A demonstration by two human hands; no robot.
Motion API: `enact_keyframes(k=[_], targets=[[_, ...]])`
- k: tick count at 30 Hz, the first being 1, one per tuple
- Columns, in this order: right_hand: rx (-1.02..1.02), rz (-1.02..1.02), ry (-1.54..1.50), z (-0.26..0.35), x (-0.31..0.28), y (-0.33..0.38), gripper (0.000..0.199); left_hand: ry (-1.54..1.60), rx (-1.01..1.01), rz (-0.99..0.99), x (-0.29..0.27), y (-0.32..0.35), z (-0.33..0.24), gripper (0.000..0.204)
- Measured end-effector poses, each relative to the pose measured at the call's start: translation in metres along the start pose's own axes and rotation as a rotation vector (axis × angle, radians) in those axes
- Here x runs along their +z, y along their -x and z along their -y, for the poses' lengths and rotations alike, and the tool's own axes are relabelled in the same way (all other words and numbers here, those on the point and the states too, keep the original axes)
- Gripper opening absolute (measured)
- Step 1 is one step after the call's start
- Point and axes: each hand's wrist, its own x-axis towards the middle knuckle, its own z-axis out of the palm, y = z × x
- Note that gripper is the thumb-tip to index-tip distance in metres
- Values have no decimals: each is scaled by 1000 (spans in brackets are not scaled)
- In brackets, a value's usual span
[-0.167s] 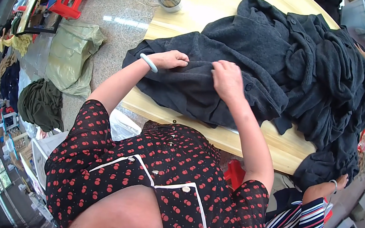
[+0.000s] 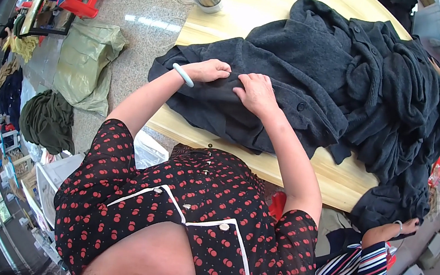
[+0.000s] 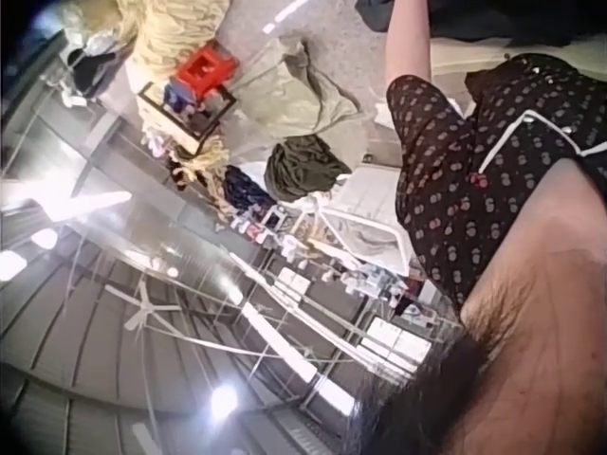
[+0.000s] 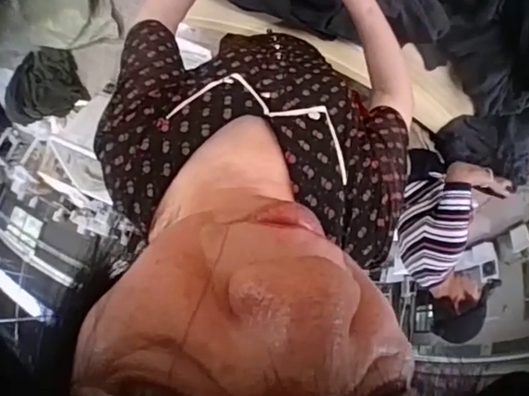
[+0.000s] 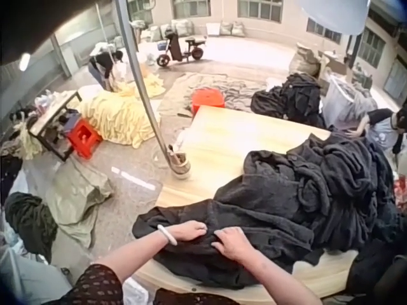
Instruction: Folding and inspecting black jackets at a factory workbench.
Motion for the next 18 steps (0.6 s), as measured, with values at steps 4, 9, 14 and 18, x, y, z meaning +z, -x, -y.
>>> enact_keyframes(k=[4, 9, 14, 18], targets=[[30, 80, 144, 12, -4, 10, 26, 12, -4, -17, 2, 1, 4, 24], [20, 177, 53, 25, 0, 23, 25, 15, -63, 28, 2, 7, 1, 34], [12, 246, 20, 40, 13, 21, 18, -99, -12, 119, 6, 7, 10, 52], [-49, 209, 49, 40, 23, 34, 15, -223, 172, 67, 14, 7, 8, 50]])
